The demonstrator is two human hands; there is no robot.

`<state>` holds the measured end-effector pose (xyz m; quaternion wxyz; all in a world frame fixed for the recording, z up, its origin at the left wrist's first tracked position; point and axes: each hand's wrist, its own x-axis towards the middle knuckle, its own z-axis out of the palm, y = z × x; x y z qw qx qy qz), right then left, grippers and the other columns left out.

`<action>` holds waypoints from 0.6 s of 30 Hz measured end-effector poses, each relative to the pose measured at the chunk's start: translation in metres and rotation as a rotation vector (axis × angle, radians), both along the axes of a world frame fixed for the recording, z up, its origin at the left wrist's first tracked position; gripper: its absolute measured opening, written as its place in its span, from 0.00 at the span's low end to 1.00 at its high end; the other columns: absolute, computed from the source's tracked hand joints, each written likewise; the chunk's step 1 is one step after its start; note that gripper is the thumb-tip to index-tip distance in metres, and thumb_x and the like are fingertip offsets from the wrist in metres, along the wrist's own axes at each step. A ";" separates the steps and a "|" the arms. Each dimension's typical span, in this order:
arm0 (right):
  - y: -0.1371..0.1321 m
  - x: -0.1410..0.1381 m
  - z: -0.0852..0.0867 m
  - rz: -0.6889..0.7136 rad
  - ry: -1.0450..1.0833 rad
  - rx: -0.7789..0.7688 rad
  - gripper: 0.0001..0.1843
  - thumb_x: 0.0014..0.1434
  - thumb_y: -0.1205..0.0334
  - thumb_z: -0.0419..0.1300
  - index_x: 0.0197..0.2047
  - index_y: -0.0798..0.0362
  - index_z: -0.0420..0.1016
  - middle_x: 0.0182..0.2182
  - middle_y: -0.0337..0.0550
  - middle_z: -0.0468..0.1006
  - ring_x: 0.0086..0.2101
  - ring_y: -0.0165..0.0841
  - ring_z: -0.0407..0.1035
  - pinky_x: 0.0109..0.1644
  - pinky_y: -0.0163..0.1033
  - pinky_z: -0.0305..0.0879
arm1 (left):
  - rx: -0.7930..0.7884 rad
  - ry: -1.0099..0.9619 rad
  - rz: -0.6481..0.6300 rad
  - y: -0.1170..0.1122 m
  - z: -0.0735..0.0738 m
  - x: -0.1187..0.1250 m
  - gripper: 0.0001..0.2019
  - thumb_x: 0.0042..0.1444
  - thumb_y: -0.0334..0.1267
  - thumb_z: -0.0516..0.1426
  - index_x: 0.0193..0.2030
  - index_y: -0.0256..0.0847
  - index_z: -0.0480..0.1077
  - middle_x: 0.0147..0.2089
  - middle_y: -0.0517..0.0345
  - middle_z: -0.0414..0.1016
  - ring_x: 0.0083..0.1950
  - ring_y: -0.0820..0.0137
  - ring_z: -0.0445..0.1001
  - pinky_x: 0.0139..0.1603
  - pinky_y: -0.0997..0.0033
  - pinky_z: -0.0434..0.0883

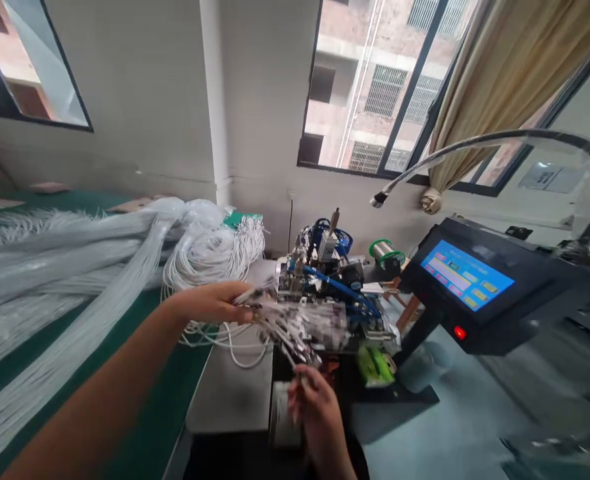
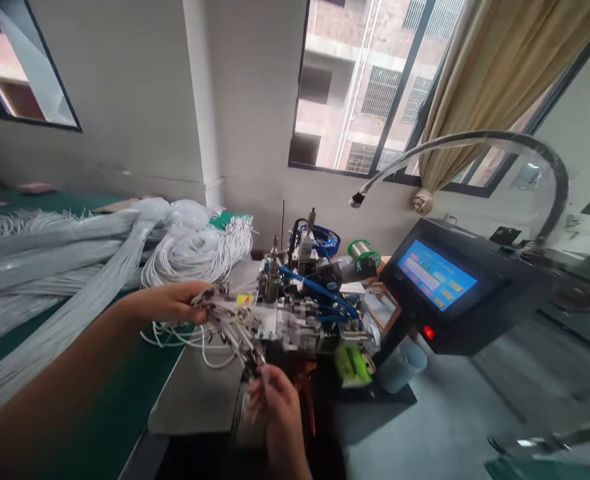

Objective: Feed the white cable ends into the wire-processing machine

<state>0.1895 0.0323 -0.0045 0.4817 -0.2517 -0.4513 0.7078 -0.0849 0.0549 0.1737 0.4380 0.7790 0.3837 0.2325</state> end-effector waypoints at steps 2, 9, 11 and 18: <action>-0.002 0.011 0.007 0.054 0.101 -0.179 0.26 0.44 0.47 0.70 0.44 0.53 0.78 0.34 0.48 0.80 0.31 0.35 0.74 0.31 0.35 0.69 | -0.168 0.140 -0.136 -0.010 0.000 0.012 0.22 0.52 0.59 0.58 0.33 0.38 0.72 0.28 0.59 0.68 0.29 0.73 0.64 0.30 0.75 0.63; -0.040 0.029 0.029 0.430 0.022 -0.325 0.35 0.54 0.34 0.56 0.54 0.52 0.75 0.54 0.53 0.75 0.54 0.44 0.69 0.58 0.50 0.63 | -0.354 0.403 -0.117 -0.035 -0.040 0.018 0.26 0.51 0.64 0.55 0.25 0.39 0.73 0.22 0.58 0.69 0.22 0.74 0.62 0.23 0.74 0.60; -0.055 0.028 0.030 0.514 -0.050 -0.262 0.35 0.50 0.40 0.64 0.56 0.52 0.73 0.54 0.53 0.75 0.55 0.46 0.68 0.60 0.51 0.60 | -0.340 0.416 -0.046 -0.046 -0.055 0.020 0.25 0.50 0.63 0.57 0.23 0.40 0.73 0.20 0.59 0.67 0.22 0.74 0.62 0.24 0.73 0.59; -0.092 0.020 0.030 0.643 -0.232 -0.201 0.28 0.57 0.53 0.65 0.59 0.52 0.69 0.56 0.52 0.73 0.56 0.44 0.68 0.61 0.52 0.63 | -0.358 0.506 0.147 -0.076 -0.097 0.024 0.23 0.46 0.59 0.60 0.30 0.37 0.75 0.24 0.61 0.63 0.26 0.73 0.65 0.31 0.74 0.59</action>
